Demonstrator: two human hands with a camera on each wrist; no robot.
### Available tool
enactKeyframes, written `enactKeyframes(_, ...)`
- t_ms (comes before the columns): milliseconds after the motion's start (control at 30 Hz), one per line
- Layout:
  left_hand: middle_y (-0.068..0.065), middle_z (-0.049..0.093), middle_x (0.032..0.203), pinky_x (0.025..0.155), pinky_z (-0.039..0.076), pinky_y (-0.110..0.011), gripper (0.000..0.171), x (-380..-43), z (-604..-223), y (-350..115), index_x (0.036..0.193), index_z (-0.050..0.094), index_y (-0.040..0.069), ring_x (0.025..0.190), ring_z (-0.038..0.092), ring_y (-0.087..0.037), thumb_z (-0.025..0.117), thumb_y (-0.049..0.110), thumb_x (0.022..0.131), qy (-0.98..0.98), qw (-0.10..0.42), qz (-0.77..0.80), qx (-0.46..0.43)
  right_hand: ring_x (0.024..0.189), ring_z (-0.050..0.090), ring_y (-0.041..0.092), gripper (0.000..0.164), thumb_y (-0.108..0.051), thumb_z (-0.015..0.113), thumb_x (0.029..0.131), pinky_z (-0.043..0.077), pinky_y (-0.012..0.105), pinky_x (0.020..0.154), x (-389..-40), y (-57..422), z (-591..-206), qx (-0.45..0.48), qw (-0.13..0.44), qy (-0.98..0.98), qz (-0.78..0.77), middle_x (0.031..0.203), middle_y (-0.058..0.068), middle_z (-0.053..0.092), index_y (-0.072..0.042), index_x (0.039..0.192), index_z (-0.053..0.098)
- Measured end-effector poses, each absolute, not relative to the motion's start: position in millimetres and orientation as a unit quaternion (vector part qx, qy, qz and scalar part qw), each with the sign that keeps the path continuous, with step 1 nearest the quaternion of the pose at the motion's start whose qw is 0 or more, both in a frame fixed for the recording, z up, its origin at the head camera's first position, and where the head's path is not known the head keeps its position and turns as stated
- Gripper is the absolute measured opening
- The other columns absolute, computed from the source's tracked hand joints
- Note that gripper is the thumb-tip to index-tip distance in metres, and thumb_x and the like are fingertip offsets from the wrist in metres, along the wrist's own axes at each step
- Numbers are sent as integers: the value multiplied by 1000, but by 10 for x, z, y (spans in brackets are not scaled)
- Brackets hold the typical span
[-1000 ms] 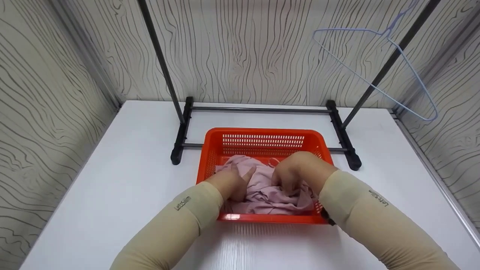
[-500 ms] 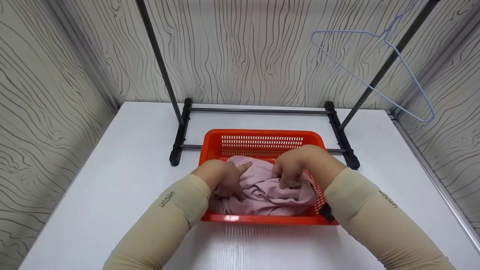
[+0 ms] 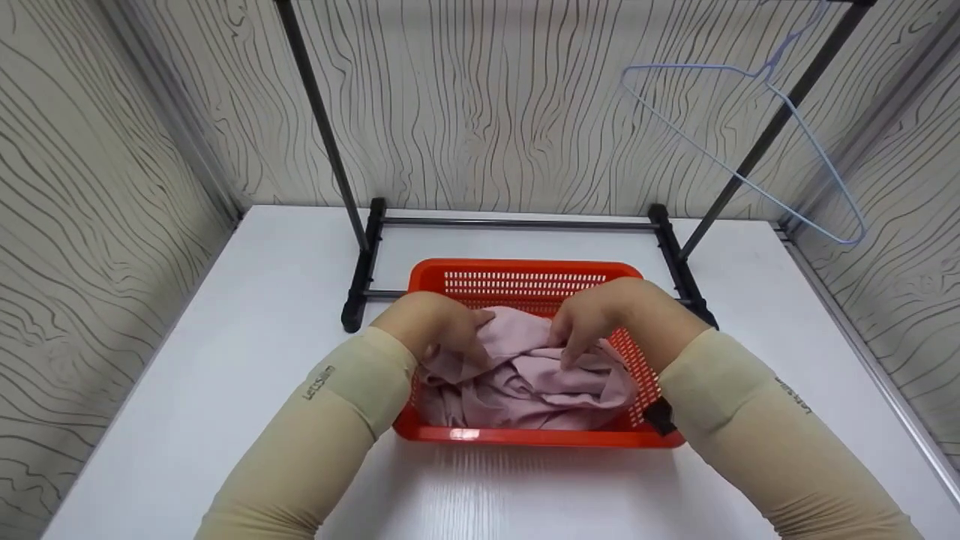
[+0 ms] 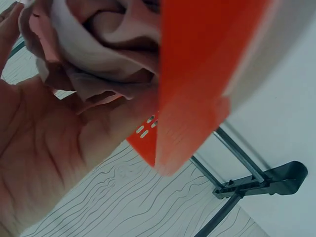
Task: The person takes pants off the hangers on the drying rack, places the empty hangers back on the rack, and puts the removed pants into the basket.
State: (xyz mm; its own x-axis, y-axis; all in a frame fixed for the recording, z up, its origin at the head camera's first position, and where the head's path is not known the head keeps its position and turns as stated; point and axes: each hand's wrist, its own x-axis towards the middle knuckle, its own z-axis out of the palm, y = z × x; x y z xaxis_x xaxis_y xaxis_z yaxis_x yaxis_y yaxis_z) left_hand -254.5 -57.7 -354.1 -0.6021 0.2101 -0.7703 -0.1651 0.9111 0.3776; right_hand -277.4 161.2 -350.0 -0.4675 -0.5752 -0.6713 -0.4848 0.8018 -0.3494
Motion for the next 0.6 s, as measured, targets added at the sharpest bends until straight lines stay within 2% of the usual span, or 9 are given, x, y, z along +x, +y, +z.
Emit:
enactKeyframes(133, -1, 29, 142, 94, 37, -47, 80, -2590, -3450, -593, 141, 21, 45, 119, 34, -26, 68, 45, 77, 879, 438, 176, 72, 93, 56, 11, 31, -28, 64, 84, 45, 36, 87, -2824, 1658, -3395, -314, 393, 861, -71, 109, -3, 61, -16, 114, 65)
enactKeyframes(233, -1, 30, 144, 98, 35, -45, 80, -2649, -3359, -641, 145, 13, 38, 123, 35, -24, 61, 48, 82, 900, 389, 141, 138, 99, 56, 17, 31, -26, 61, 87, 43, 40, 89, -2869, 1700, -3279, -312, 349, 878, -104, 112, 2, 62, -13, 115, 64)
enactKeyframes(300, -4, 26, 147, 101, 31, -46, 80, -2699, -3294, -693, 146, 8, 34, 129, 31, -25, 55, 51, 85, 920, 328, 129, 168, 103, 55, 22, 32, -25, 58, 88, 42, 42, 90, -2905, 1740, -3198, -315, 294, 893, -125, 112, 6, 61, -9, 115, 63)
enactKeyframes(433, -12, 12, 151, 106, 20, -51, 84, -2827, -3201, -826, 145, 0, 37, 136, 16, -32, 47, 65, 82, 961, 171, 162, 147, 111, 51, 29, 43, -34, 55, 90, 38, 48, 94, -2989, 1823, -3071, -277, 160, 936, -149, 120, 12, 57, -10, 125, 54)
enactKeyframes(533, -11, 2, 152, 106, 12, -57, 84, -2929, -3184, -912, 143, -8, 42, 137, 5, -35, 39, 72, 80, 975, 63, 189, 102, 123, 40, 33, 56, -40, 56, 88, 30, 51, 100, -3065, 1885, -3026, -219, 75, 958, -170, 133, 15, 46, -13, 136, 43)
enactKeyframes(600, -10, -4, 153, 104, 5, -60, 82, -2985, -3182, -956, 141, -12, 43, 137, -3, -36, 34, 73, 80, 979, 8, 190, 71, 130, 30, 34, 66, -45, 57, 86, 23, 53, 104, -3115, 1928, -3020, -185, 20, 968, -169, 140, 15, 37, -16, 141, 35)
